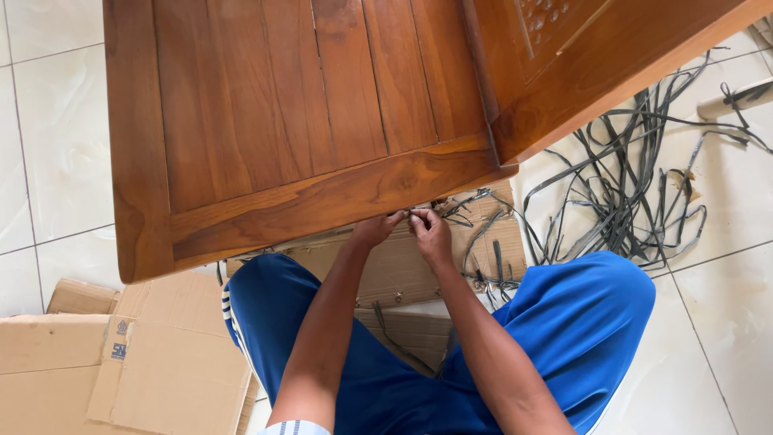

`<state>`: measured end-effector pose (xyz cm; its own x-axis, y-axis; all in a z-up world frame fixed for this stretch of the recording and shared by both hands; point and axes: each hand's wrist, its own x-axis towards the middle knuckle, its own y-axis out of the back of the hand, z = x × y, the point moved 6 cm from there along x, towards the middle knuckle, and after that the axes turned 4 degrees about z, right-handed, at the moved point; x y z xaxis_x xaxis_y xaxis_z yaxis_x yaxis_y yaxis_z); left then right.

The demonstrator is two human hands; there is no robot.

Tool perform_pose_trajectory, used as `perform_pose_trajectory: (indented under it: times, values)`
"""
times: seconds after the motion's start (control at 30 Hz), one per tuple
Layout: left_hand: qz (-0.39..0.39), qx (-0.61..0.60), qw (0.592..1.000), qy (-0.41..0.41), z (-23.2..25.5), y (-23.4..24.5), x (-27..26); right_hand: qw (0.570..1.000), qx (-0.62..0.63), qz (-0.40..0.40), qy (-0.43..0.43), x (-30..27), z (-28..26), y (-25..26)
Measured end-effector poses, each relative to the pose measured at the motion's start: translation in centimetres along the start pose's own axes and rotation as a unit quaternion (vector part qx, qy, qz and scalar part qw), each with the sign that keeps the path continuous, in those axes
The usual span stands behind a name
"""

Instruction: Tying protective plastic straps around the legs and frame of a wooden chair.

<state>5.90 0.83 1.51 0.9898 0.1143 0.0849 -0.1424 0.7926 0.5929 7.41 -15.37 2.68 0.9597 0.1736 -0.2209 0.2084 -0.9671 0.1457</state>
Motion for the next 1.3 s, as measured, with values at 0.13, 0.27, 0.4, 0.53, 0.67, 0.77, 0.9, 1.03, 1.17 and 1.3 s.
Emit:
perform_pose_trajectory:
  times: [0.13,0.27,0.4,0.53,0.67,0.77,0.9,1.03,1.17,1.3]
  values:
    - [0.017,0.02,1.0,0.002,0.2,0.5,-0.1,0.999,0.031,0.011,-0.015,0.0,0.8,-0.2]
    - [-0.002,-0.001,1.0,0.002,0.1,-0.1,-0.1,1.0,-0.005,0.023,-0.01,-0.4,-0.6,0.2]
    - [0.006,-0.021,0.999,0.026,0.7,0.2,-0.1,0.999,-0.026,0.034,0.007,-0.8,-1.8,0.4]
    - [0.042,-0.026,0.999,-0.013,1.4,0.5,-0.4,0.996,-0.063,0.055,0.014,-1.5,-1.9,0.3]
    - [0.059,0.012,0.998,0.004,1.0,0.1,-0.6,0.998,-0.028,0.063,-0.004,-2.1,0.0,-0.1]
    - [0.093,0.018,0.995,-0.034,0.6,-0.2,-0.8,0.996,-0.049,0.079,0.006,-2.7,0.2,0.1]
    - [0.031,0.017,0.998,0.043,0.8,-0.4,-0.7,0.995,-0.06,0.072,0.019,-3.1,0.8,0.1]
    - [0.082,0.02,0.996,-0.007,1.8,0.3,-0.7,0.996,-0.047,0.07,0.008,-4.0,1.5,0.3]
    - [0.106,-0.003,0.992,-0.067,1.8,-0.1,-0.9,0.996,-0.072,0.053,0.017,-4.9,2.4,0.7]
    - [0.061,0.049,0.997,0.012,3.6,-0.2,-1.3,0.993,-0.105,0.06,-0.012,-5.4,3.2,2.6]
